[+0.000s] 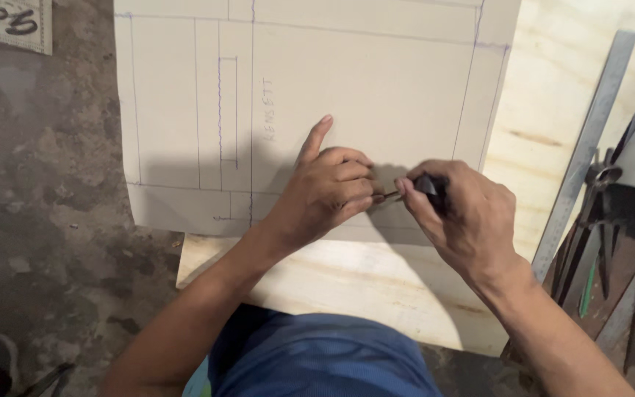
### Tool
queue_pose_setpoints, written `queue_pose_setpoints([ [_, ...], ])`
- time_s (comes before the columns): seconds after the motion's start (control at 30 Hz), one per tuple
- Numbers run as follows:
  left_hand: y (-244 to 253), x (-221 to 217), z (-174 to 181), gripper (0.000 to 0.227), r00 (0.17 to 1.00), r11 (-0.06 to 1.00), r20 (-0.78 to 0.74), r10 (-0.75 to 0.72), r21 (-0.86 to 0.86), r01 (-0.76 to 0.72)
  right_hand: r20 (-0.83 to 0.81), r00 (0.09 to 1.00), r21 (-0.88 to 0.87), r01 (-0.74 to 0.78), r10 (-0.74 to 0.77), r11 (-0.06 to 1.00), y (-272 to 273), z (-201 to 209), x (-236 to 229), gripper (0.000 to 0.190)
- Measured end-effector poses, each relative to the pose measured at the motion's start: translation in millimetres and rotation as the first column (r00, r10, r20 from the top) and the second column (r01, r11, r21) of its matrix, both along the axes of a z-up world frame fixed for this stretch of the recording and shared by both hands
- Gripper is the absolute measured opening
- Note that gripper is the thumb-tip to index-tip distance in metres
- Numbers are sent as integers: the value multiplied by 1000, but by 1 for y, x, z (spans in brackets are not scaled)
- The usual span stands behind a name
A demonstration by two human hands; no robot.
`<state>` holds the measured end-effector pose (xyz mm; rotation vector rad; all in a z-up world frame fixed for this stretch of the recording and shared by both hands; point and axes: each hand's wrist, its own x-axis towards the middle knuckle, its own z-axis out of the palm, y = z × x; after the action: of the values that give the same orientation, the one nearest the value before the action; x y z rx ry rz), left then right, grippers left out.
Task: The person measures and marks a piece of cardboard using a ruler and a compass. They place a paper template onto the cardboard and trace the outline with a pen.
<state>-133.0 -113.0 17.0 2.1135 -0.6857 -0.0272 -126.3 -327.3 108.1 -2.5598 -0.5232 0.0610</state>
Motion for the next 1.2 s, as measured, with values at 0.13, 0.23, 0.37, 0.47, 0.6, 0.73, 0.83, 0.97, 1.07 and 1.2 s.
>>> queue_pose_setpoints([
  [0.13, -1, 1, 4, 17, 999, 1000, 37, -15, 14, 15, 80, 996, -34, -36, 38, 999, -2, -1, -7, 23],
  [0.23, -2, 4, 14, 20, 999, 998, 35, -9, -61, 11, -124, 991, -12, 49, -51, 999, -4, 6, -6, 24],
  [0.37, 19, -3, 31, 21, 999, 994, 24, 26, -111, -23, -52, 982, 225, 187, -180, 956, -50, 35, -40, 22],
  [0.47, 43, -24, 37, 14, 990, 977, -7, 143, -158, -142, -169, 876, -94, 442, -452, 892, -121, 47, -76, 29],
  [0.6, 65, -60, 40, 13, 962, 952, -31, 271, -138, -273, -231, 736, -854, 160, -636, 495, -200, 29, -97, 41],
  [0.73, 74, -66, 41, 12, 964, 972, 122, 237, -29, -235, 14, 825, -724, 398, -565, 564, -223, 18, -127, 54],
  [0.83, 84, -38, 39, 29, 908, 948, 416, 49, 267, -173, 295, 816, -331, 576, -498, 748, -200, 9, -140, 45],
  [0.97, 88, -5, 25, 63, 954, 919, 292, -64, 390, -58, -91, 704, -276, 661, -704, 697, -149, -22, -138, 42],
  [1.07, 84, -4, 13, 77, 978, 890, 199, -56, 454, -41, 248, 785, -101, 603, -567, 791, -126, -35, -129, 41],
  [1.2, 71, -41, 3, 81, 982, 884, 190, -19, 462, -72, 337, 715, 37, 641, -613, 767, -116, -39, -136, 28],
])
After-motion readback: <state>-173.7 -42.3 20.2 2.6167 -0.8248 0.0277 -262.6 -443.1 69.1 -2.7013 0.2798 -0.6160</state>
